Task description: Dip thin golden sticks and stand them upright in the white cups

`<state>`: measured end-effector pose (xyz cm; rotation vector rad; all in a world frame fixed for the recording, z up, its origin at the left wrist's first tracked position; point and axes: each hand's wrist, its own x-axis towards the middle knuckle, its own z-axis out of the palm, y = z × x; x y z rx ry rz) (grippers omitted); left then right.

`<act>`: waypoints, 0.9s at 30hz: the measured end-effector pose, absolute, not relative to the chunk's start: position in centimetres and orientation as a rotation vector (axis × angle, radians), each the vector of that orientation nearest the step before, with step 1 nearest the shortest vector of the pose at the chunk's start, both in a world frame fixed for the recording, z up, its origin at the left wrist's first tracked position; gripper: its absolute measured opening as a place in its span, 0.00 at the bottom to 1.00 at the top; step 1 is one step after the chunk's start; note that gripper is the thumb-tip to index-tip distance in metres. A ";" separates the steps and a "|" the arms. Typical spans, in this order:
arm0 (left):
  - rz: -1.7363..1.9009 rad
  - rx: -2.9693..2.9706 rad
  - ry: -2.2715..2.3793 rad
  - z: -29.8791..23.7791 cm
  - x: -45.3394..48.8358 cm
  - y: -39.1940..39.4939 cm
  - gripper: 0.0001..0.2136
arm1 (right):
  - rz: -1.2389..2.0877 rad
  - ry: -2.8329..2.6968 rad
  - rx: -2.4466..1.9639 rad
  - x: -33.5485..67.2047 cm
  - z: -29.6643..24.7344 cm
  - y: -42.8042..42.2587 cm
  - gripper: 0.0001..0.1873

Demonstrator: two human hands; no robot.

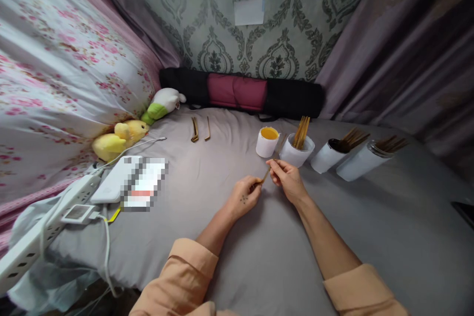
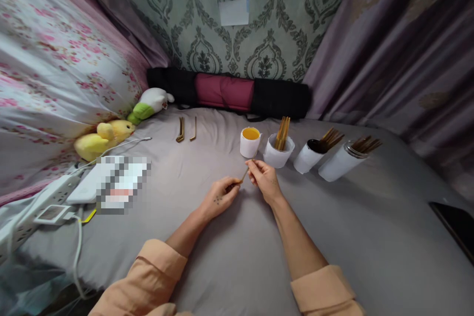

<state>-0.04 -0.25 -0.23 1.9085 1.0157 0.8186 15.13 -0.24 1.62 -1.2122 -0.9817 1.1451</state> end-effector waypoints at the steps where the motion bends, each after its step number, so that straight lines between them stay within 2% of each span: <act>1: 0.807 1.844 1.011 -0.2 0.0 -0.3 0.12 | 1.145 -0.984 -1.215 15.2 1.6 -0.2 0.18; 5: 0.742 1.523 0.926 -0.2 0.2 -0.3 0.13 | 1.148 -0.996 -1.240 15.4 1.7 -0.3 0.20; 11: 0.626 1.143 0.792 0.1 -0.1 -0.1 0.20 | 1.144 -1.007 -1.229 15.6 1.8 -0.3 0.19; 27: 0.595 0.721 0.610 0.2 -0.5 0.1 0.18 | 1.085 -1.102 -1.225 16.3 1.9 -0.3 0.19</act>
